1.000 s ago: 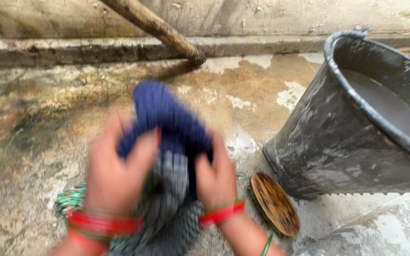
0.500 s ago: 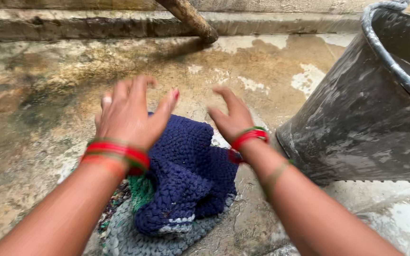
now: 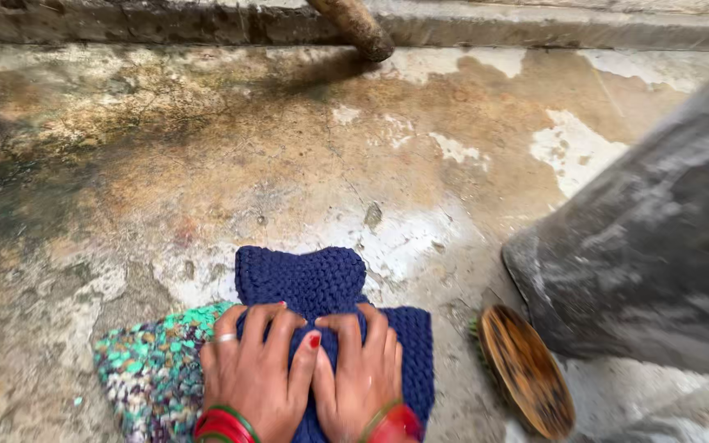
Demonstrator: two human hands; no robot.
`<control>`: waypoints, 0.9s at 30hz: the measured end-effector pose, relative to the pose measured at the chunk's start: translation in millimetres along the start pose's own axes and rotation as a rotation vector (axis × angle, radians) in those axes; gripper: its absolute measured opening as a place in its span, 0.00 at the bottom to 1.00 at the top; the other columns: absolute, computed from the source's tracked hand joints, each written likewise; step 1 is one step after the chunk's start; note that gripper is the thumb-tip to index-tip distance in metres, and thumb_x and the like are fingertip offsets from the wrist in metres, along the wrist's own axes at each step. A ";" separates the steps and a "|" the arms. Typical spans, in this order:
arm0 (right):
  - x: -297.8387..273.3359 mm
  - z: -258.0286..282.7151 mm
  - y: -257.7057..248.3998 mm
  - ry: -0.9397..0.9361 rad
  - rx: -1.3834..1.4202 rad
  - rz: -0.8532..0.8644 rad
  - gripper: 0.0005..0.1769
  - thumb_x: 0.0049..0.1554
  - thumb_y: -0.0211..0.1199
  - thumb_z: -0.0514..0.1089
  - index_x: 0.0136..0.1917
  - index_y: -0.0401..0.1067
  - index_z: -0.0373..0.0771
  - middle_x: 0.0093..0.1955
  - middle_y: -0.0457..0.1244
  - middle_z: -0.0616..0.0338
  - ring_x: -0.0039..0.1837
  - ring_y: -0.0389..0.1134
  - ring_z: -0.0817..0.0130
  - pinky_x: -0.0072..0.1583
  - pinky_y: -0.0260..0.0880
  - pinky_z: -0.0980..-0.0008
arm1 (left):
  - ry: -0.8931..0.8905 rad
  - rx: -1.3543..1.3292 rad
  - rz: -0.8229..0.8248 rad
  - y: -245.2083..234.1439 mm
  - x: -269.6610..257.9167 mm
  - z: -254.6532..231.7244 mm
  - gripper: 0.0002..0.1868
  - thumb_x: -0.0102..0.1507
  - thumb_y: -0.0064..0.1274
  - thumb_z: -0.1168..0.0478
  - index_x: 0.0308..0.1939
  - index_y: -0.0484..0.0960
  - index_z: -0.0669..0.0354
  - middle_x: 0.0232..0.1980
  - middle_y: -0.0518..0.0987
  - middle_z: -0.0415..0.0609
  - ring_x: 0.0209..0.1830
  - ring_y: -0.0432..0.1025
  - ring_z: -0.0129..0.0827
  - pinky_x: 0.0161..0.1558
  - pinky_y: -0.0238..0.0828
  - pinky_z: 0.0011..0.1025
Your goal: The person scrubs a mat on a concrete surface by hand, applies pressure to different sections, and turns it over to continue the cleaning process.
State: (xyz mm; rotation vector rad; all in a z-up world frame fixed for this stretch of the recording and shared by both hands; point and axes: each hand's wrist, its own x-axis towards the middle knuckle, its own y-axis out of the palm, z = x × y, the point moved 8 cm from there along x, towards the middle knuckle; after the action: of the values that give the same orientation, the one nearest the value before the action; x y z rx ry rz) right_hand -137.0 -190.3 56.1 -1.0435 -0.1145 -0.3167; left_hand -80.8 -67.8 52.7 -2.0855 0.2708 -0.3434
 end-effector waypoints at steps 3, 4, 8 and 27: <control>39.2 -19.0 15.1 0.066 0.012 0.176 0.17 0.58 0.59 0.53 0.56 0.69 0.44 0.55 0.60 0.43 0.55 0.64 0.42 0.57 0.63 0.47 | -0.013 0.057 0.140 13.2 31.6 9.5 0.18 0.61 0.44 0.44 0.46 0.79 0.46 0.50 0.75 0.46 0.58 0.65 0.53 0.48 0.61 0.58; 47.8 -19.3 14.0 0.072 0.018 0.206 0.16 0.58 0.58 0.54 0.55 0.69 0.44 0.52 0.61 0.43 0.54 0.65 0.42 0.56 0.64 0.48 | -0.012 0.033 0.161 15.0 39.9 9.9 0.17 0.62 0.44 0.45 0.45 0.79 0.47 0.49 0.76 0.46 0.54 0.67 0.53 0.48 0.63 0.57; 86.8 -13.5 18.1 0.166 -0.049 0.390 0.17 0.59 0.54 0.59 0.54 0.69 0.47 0.50 0.61 0.44 0.53 0.66 0.43 0.54 0.66 0.48 | -0.122 -0.021 0.294 21.4 63.5 22.8 0.18 0.66 0.37 0.46 0.43 0.79 0.48 0.47 0.77 0.48 0.51 0.70 0.54 0.51 0.67 0.52; 80.2 -48.1 41.6 0.176 0.234 0.523 0.27 0.56 0.49 0.53 0.69 0.67 0.50 0.73 0.61 0.48 0.75 0.60 0.50 0.75 0.56 0.62 | -0.391 0.006 0.574 18.7 56.9 15.6 0.29 0.63 0.44 0.40 0.69 0.72 0.29 0.80 0.59 0.31 0.83 0.42 0.54 0.75 0.45 0.60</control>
State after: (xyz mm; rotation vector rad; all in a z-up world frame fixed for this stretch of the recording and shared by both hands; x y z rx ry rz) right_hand -50.8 -228.8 16.9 -0.7749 0.2722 0.0805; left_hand -23.1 -83.4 36.6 -1.9184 0.6048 0.4019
